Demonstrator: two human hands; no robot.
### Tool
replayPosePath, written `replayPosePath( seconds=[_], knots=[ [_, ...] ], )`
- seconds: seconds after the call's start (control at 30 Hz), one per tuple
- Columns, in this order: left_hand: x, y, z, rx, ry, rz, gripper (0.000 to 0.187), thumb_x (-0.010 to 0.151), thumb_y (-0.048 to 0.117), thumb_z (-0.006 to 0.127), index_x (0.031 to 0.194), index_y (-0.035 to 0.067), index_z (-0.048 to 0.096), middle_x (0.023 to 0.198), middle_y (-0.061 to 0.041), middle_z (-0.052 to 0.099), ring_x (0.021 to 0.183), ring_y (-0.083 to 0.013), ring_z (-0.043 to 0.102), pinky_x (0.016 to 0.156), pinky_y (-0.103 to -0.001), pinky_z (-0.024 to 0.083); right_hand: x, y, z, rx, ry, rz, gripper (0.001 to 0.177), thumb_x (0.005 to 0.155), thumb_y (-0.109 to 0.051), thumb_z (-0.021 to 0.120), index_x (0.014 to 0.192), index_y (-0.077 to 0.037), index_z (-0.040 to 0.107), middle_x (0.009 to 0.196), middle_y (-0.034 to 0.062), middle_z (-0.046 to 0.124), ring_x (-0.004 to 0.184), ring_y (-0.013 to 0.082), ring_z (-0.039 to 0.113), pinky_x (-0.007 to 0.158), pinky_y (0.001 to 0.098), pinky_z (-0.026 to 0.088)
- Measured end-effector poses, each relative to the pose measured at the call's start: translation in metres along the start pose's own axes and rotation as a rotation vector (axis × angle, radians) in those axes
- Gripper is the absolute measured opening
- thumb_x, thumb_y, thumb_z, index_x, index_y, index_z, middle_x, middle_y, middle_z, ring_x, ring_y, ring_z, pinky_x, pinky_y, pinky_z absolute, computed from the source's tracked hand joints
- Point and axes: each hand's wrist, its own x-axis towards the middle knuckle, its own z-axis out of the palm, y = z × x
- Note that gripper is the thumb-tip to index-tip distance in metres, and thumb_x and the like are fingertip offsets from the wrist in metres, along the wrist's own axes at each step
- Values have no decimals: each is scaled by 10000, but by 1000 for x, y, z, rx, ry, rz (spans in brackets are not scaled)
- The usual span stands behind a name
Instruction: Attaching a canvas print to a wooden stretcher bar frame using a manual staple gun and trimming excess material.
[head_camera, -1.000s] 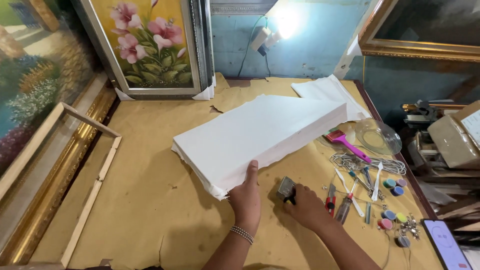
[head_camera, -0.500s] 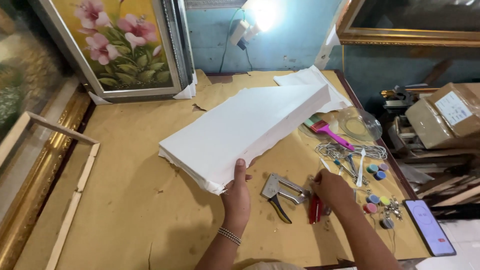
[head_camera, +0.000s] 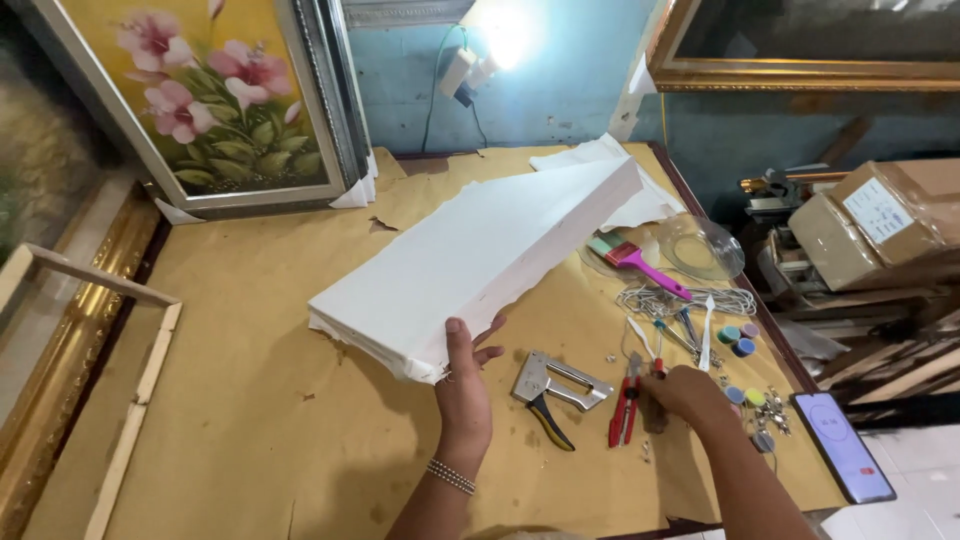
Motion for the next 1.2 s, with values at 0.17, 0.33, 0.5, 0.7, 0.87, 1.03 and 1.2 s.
replayPosePath(
  seconds=[0.17,0.33,0.5,0.7,0.87,1.03,1.2],
  knots=[
    [5,21,1,9,11,-23,547,772,417,376,1188,82,494,1020,-108,666,918,-204,654,630,-262,508,-75,-70,-38,653,338,-298,206,829,-281,454,776,-84,428,601,71,389,474,175,342,458,321,284],
    [10,20,5,-16,34,-49,520,776,419,386,1179,101,472,1025,-104,675,907,-198,669,642,-257,520,-166,-131,-64,920,533,-672,159,893,-157,433,876,-46,546,532,106,553,411,184,502,403,294,408],
    [5,36,6,82,71,-202,572,738,504,348,1154,174,560,1017,-42,700,704,-156,585,805,-264,463,-164,-158,-56,1336,1078,-1418,239,917,-286,419,977,-61,367,814,108,389,448,183,484,339,242,419],
    [9,24,-6,144,140,-187,595,723,521,370,1147,150,561,1013,-29,615,775,-159,606,790,-304,455,-149,-177,-46,819,621,-948,178,907,-225,396,854,-69,464,533,29,525,451,159,498,438,325,393],
    [4,34,7,-8,103,-228,502,785,444,363,1121,123,555,1027,-51,686,789,-181,624,736,-291,431,-132,-177,-27,1072,838,-1286,221,905,-256,413,983,-50,404,941,116,376,599,204,528,553,288,445],
    [8,41,5,34,129,-169,592,726,488,389,1202,156,503,999,-91,688,760,-159,576,759,-277,472,-145,-179,-40,891,732,-942,196,871,-256,449,975,-93,482,729,49,533,593,178,510,540,339,390],
    [3,35,13,-216,143,-251,511,820,399,367,1193,78,505,985,-117,643,805,-222,640,640,-320,498,-137,-177,-19,663,614,-987,279,870,-277,387,970,-41,498,1083,68,415,694,281,598,641,426,463]
  ],
)
